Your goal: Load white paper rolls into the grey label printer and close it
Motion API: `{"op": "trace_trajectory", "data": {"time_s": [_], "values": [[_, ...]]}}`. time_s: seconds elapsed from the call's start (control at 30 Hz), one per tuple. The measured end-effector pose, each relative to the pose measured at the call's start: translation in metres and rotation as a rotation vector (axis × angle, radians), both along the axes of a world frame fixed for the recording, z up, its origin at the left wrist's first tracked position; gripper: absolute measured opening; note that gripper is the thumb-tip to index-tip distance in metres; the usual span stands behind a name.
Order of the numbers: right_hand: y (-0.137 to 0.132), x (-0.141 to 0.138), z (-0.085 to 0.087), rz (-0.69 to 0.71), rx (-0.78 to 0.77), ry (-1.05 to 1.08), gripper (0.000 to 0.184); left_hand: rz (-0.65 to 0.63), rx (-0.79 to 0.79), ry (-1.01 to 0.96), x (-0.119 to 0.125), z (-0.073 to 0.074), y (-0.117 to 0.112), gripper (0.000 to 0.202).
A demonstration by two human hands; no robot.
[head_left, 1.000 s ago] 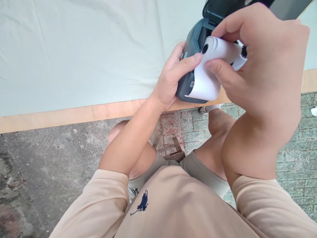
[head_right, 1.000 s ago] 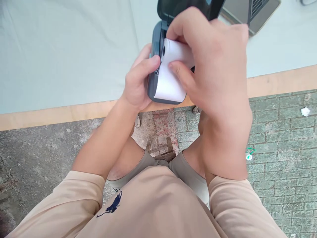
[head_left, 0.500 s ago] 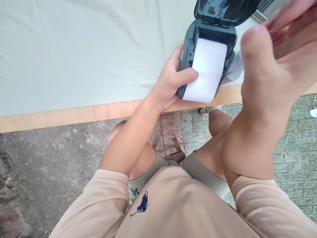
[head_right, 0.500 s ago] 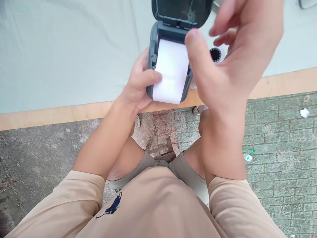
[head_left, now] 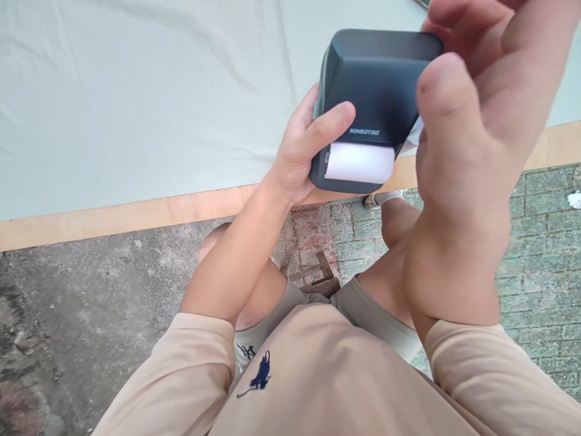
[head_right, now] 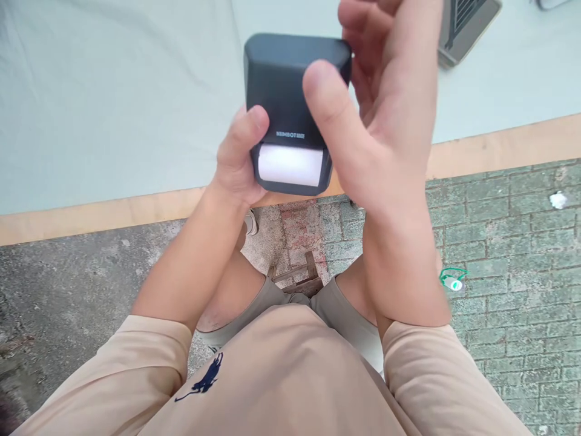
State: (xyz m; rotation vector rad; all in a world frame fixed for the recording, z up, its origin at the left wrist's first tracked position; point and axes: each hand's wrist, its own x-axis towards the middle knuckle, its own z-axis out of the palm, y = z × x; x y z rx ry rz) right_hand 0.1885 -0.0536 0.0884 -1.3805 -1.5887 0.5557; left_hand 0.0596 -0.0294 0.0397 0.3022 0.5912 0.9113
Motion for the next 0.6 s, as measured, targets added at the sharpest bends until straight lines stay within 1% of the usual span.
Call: {"op": "trace_trajectory", "data": {"time_s": [0.07, 0.1, 0.2, 0.33, 0.43, 0.47, 0.53, 0.6], "values": [[-0.003, -0.005, -0.002, 0.07, -0.041, -0.009, 0.036, 0.002, 0.243, -0.023, -0.003, 0.0, 0.0, 0.011], [-0.004, -0.007, -0.003, 0.105, -0.072, 0.005, 0.041, 0.006, 0.331, -0.019, -0.005, 0.0, -0.001, 0.01], [-0.005, -0.008, -0.003, 0.162, -0.108, 0.054, 0.051, 0.05, 0.401, -0.025, -0.01, 0.001, -0.002, 0.01], [-0.006, -0.006, 0.003, 0.214, -0.162, 0.006, 0.046, 0.088, 0.409, 0.032, -0.011, 0.002, -0.004, 0.012], [-0.007, -0.007, 0.011, 0.195, -0.191, -0.062, 0.041, 0.077, 0.325, 0.047, -0.011, 0.002, -0.004, 0.023], [-0.007, -0.007, 0.013, 0.187, -0.197, -0.076, 0.041, 0.072, 0.291, 0.029, -0.011, 0.002, -0.003, 0.027], [-0.008, -0.008, 0.015, 0.177, -0.212, -0.09, 0.043, 0.033, 0.239, -0.052, -0.012, 0.002, -0.002, 0.027], [-0.01, -0.008, 0.016, 0.147, -0.217, -0.107, 0.044, -0.002, 0.221, -0.147, -0.013, 0.0, 0.001, 0.027]]}}
